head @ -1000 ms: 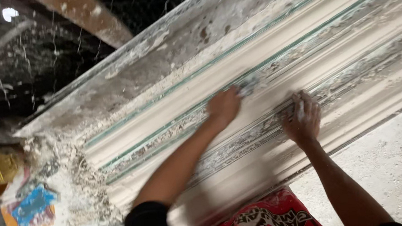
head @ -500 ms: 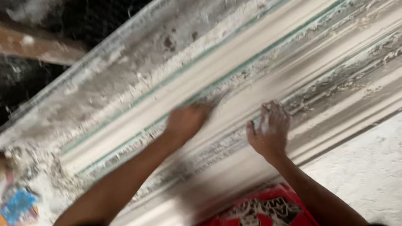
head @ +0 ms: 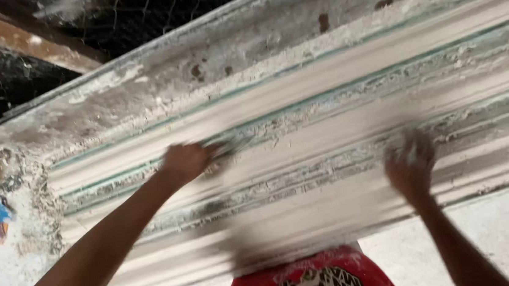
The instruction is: The person cleans white decorative moldings by first removing a green string from the surface, then using a small brush to sweep away dust and debris along the grooves. The person works along the length of the moldings, focusing on the detailed profiles.
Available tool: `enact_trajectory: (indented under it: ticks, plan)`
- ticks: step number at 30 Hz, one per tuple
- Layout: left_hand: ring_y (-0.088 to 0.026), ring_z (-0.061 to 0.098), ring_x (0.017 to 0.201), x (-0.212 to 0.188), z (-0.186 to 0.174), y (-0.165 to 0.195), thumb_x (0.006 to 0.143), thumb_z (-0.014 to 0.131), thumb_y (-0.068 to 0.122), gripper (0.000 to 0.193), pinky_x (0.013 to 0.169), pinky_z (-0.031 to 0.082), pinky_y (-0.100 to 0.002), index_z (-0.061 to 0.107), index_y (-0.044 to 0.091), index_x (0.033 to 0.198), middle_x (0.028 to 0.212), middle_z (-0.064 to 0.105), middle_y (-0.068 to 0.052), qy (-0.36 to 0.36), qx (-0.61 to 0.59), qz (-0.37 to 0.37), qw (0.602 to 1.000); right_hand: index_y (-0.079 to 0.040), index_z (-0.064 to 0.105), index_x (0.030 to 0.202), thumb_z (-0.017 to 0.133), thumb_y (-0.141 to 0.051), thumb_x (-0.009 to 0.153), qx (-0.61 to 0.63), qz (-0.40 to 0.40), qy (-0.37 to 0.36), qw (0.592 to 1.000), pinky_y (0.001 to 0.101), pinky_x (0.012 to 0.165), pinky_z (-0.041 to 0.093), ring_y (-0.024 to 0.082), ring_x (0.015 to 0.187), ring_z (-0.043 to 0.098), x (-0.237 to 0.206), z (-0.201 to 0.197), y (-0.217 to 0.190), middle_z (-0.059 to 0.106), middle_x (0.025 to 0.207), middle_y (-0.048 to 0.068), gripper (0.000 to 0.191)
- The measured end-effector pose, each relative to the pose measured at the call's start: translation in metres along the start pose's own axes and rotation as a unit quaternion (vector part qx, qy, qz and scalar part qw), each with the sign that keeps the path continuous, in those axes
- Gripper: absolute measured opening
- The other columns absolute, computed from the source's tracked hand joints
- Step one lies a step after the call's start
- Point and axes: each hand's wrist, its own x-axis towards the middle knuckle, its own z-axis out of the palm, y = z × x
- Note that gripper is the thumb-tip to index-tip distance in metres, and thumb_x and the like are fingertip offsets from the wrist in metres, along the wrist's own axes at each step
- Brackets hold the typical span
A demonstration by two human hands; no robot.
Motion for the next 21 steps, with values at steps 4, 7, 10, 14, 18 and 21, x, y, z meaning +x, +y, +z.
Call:
enact_trajectory:
  ticks: [4,7,10,14,18,21]
  plan:
    - [-0.028,0.067,0.065,0.091,-0.018,0.076,0.108,0.046,0.034,0.036,0.052,0.054,-0.044,0.058,0.034,0.142,0.084,0.074,-0.008,0.187,-0.045,0.077,0.978,0.007,0.044,0.155,0.051,-0.031,0.106,-0.009,0.053,-0.025,0.998,0.0692,0.122,0.025,0.052,0.150,0.032,0.014,0.020,0.033,0.038,0.162,0.034,0.062]
    - [-0.026,0.068,0.063,0.082,0.010,0.060,0.107,0.047,0.038,0.036,0.048,0.054,-0.043,0.058,0.031,0.141,0.084,0.074,-0.009,0.210,-0.091,0.104,0.968,0.001,0.042,0.158,0.052,-0.033,0.106,-0.021,0.085,-0.037,0.995,0.0679,0.123,0.024,0.049,0.154,0.030,0.019,0.018,0.023,0.036,0.167,0.027,0.062]
    - [-0.023,0.066,0.051,0.024,0.037,0.010,0.102,0.050,0.041,0.043,0.039,0.053,-0.039,0.055,0.031,0.143,0.095,0.075,-0.007,0.219,-0.075,0.096,0.968,-0.003,0.040,0.159,0.051,-0.035,0.107,-0.014,0.091,-0.043,0.995,0.0662,0.125,0.023,0.046,0.154,0.030,0.021,0.013,0.017,0.036,0.166,0.026,0.062]
    - [-0.019,0.060,0.043,-0.020,0.010,-0.012,0.105,0.046,0.043,0.044,0.034,0.049,-0.036,0.047,0.033,0.147,0.092,0.074,-0.009,0.197,-0.036,0.090,0.976,-0.001,0.038,0.157,0.049,-0.045,0.107,0.024,0.110,-0.034,0.993,0.0661,0.122,0.022,0.046,0.153,0.029,0.019,0.010,0.013,0.035,0.163,0.028,0.067]
    - [-0.019,0.057,0.052,0.062,-0.071,0.099,0.106,0.047,0.047,0.040,0.038,0.045,-0.040,0.051,0.034,0.144,0.075,0.067,-0.004,0.236,-0.085,0.189,0.949,-0.004,0.036,0.156,0.047,-0.050,0.108,0.017,0.120,-0.052,0.991,0.0648,0.125,0.020,0.044,0.155,0.029,0.017,0.013,0.012,0.035,0.163,0.025,0.068]
    - [-0.024,0.068,0.061,0.132,-0.098,0.183,0.104,0.047,0.027,0.045,0.042,0.053,-0.041,0.046,0.026,0.150,0.077,0.072,-0.009,0.166,-0.013,0.205,0.965,-0.003,0.035,0.156,0.047,-0.049,0.107,-0.005,0.115,-0.065,0.991,0.0636,0.125,0.019,0.043,0.154,0.027,0.020,0.012,0.012,0.033,0.165,0.025,0.069]
